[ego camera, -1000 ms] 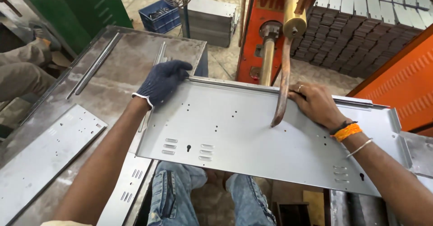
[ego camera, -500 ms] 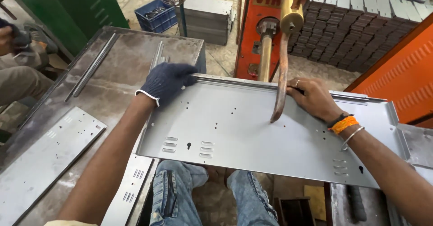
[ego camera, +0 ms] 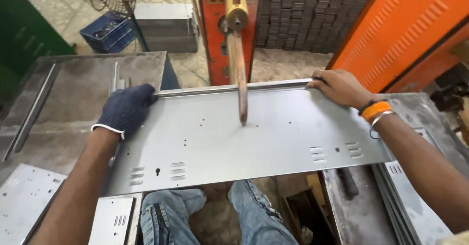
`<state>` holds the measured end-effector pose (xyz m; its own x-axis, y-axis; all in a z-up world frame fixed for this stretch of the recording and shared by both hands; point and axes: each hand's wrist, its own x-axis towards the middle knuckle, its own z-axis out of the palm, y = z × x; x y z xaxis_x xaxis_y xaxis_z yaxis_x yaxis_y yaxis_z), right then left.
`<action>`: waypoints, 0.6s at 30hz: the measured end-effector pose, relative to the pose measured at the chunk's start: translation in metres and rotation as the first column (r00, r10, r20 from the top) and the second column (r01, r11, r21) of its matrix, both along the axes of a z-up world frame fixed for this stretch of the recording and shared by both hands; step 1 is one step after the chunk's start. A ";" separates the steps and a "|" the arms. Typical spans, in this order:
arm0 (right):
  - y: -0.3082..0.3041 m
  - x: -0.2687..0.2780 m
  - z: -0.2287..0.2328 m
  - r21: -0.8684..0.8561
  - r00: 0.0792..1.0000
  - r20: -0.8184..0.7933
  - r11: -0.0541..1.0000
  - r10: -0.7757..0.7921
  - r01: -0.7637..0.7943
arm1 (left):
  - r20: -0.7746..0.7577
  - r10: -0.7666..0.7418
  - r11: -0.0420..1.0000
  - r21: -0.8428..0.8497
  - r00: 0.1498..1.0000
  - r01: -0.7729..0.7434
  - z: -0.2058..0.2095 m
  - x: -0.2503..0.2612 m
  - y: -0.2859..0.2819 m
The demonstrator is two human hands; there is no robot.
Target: The recorder is using a spot welding machine to attach metal rails to flat metal panels.
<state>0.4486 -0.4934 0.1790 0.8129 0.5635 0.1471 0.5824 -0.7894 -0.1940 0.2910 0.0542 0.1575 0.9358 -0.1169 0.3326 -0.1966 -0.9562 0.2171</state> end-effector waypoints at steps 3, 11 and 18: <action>0.002 -0.003 0.001 0.021 0.999 0.019 0.999 0.029 -0.030 | -0.057 0.094 0.992 0.092 0.994 -0.088 0.002 0.001 -0.001; -0.012 -0.051 -0.003 -0.073 0.996 -0.084 0.997 -0.013 0.007 | -0.194 0.156 0.987 0.067 0.969 -0.145 0.015 -0.053 -0.014; -0.020 -0.087 -0.010 0.052 0.996 0.030 0.995 0.082 -0.084 | -0.129 0.134 0.990 0.052 0.983 -0.128 0.021 -0.094 -0.029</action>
